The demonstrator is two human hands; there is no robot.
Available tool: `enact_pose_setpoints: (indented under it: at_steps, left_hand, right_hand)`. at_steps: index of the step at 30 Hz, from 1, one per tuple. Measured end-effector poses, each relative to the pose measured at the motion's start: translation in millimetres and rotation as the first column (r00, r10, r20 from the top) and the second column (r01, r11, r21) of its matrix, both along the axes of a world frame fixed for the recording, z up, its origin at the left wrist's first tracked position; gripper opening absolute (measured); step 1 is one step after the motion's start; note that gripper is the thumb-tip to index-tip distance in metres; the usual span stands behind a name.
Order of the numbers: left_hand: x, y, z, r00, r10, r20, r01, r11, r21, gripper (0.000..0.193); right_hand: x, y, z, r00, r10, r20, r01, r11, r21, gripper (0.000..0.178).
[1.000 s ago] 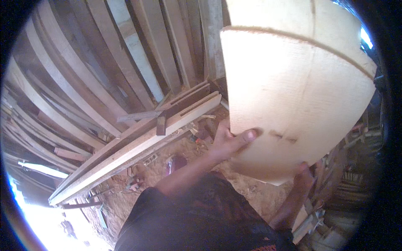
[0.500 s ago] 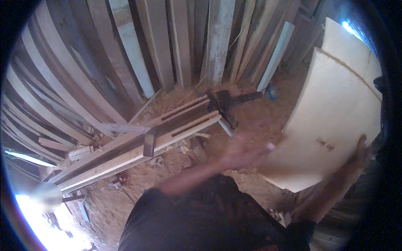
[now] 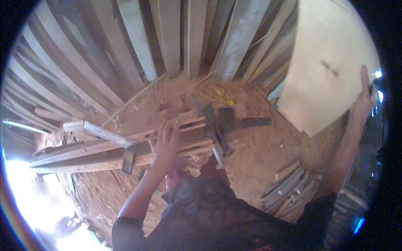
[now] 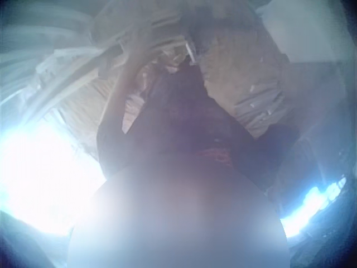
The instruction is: The person selects a thin wooden plank and uses a hammer to repeatedly strike a small section, shaping or splitting the wood. The person then sets the hammer down and handles the plank again.
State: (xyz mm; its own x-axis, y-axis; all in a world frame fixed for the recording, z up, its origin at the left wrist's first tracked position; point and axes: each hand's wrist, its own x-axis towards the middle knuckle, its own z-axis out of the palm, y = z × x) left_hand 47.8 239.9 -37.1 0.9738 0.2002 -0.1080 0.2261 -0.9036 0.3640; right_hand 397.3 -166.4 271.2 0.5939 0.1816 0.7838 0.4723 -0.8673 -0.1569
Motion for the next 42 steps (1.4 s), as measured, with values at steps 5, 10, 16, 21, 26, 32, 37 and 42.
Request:
enact_pose_setpoints:
  at_steps: [5, 10, 16, 21, 26, 32, 37, 42]
  left_hand:
    - [4.5, -11.5, 5.1, 0.994, 0.097, -0.044, -0.095, 0.995, 0.037, 0.13]
    - [9.0, -11.8, 9.7, 0.992, 0.108, -0.07, -0.103, 0.993, 0.066, 0.129]
    - [7.0, -11.4, 8.3, 0.984, 0.115, -0.14, -0.108, 0.993, 0.056, 0.127]
    - [8.6, -10.6, 9.9, 0.978, 0.135, -0.158, -0.131, 0.991, 0.034, 0.131]
    - [10.9, -11.8, 10.5, 0.991, 0.102, -0.088, -0.098, 0.994, 0.053, 0.131]
    - [8.0, -15.0, 8.0, 0.992, 0.11, 0.057, -0.114, 0.991, 0.074, 0.109]
    - [5.3, -13.5, -1.2, 0.974, 0.054, 0.219, -0.072, 0.994, 0.078, 0.088]
    - [-4.5, -17.1, -16.3, 0.982, 0.054, 0.18, -0.073, 0.993, 0.098, 0.086]
  right_hand:
    - [141.5, 101.8, -134.2, 0.731, 0.512, -0.45, -0.357, 0.85, 0.387, 0.059]
    - [209.8, 188.6, -306.2, 0.466, 0.682, -0.564, -0.273, 0.717, 0.641, 0.083]
    - [275.9, 224.1, -451.5, 0.277, 0.841, -0.464, -0.329, 0.537, 0.777, 0.071]
    - [290.7, 207.0, -546.9, 0.349, 0.566, -0.747, -0.366, 0.816, 0.448, 0.066]
    - [224.8, 148.8, -533.0, 0.207, 0.561, -0.801, -0.259, 0.821, 0.509, 0.052]
    - [81.4, 98.3, -393.9, 0.269, 0.549, -0.792, -0.484, 0.788, 0.381, 0.047]
    - [-33.2, 66.7, -319.2, 0.141, 0.459, -0.877, -0.579, 0.757, 0.303, 0.044]
    - [-135.2, 52.2, -302.4, 0.195, 0.274, -0.942, -0.652, 0.753, 0.084, 0.059]
